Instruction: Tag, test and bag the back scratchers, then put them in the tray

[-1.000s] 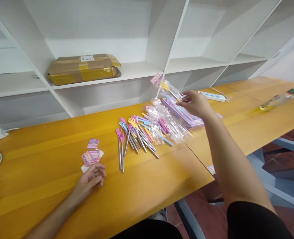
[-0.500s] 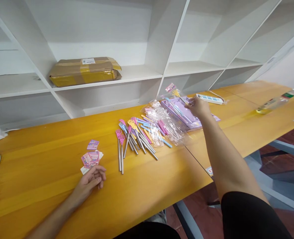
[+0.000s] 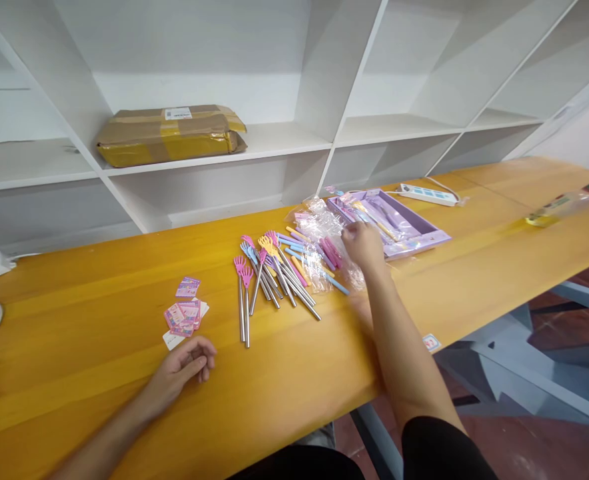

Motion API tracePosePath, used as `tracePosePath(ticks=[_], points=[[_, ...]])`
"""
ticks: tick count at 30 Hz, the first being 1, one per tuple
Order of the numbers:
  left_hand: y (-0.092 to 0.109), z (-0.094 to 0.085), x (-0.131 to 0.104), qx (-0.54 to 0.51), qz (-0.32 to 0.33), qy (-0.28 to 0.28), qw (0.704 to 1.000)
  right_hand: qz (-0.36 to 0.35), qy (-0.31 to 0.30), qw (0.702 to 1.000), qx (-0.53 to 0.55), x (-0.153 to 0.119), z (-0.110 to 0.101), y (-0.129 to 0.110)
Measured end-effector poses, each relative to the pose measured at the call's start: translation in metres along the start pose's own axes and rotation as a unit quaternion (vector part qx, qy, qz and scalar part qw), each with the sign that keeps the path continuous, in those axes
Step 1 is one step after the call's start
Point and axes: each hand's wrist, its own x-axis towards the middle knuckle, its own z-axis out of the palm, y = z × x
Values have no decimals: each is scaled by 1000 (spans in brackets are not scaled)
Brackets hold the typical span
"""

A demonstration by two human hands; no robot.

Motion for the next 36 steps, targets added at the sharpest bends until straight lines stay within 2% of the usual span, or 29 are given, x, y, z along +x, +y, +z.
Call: tracePosePath(ticks=[2,4,8,15,18,21,26,32,36], points=[[0,0,-1,3,-5,-4,1000,-22,19,1000,7,-20,8,-9],[1,0,-1,5,-9,-7,1000,-53,12,998,24,-35,10,-20],[3,0,-2,10,-21,-5,1000,-124,-61,990,42,-51,9,-45],[6,0,-3,16,-30,-4,999,-161,-137,977,42,-68,21,-79],[6,1,-3,14,-29,-7,999,-182,-158,969,50,-76,15,-91],[5,1,-3,14,-27,-15,999,-210,-205,955,44,-87,4,-107],[2,0,-4,24,-27,-13,999,-207,-231,950,-21,-104,-1,-129],[4,0,-4,19,-28,-15,999,-207,-234,949,-41,-109,8,-132],[6,0,-4,-3,-24,-12,1000,-195,-234,952,-32,-110,6,-137]])
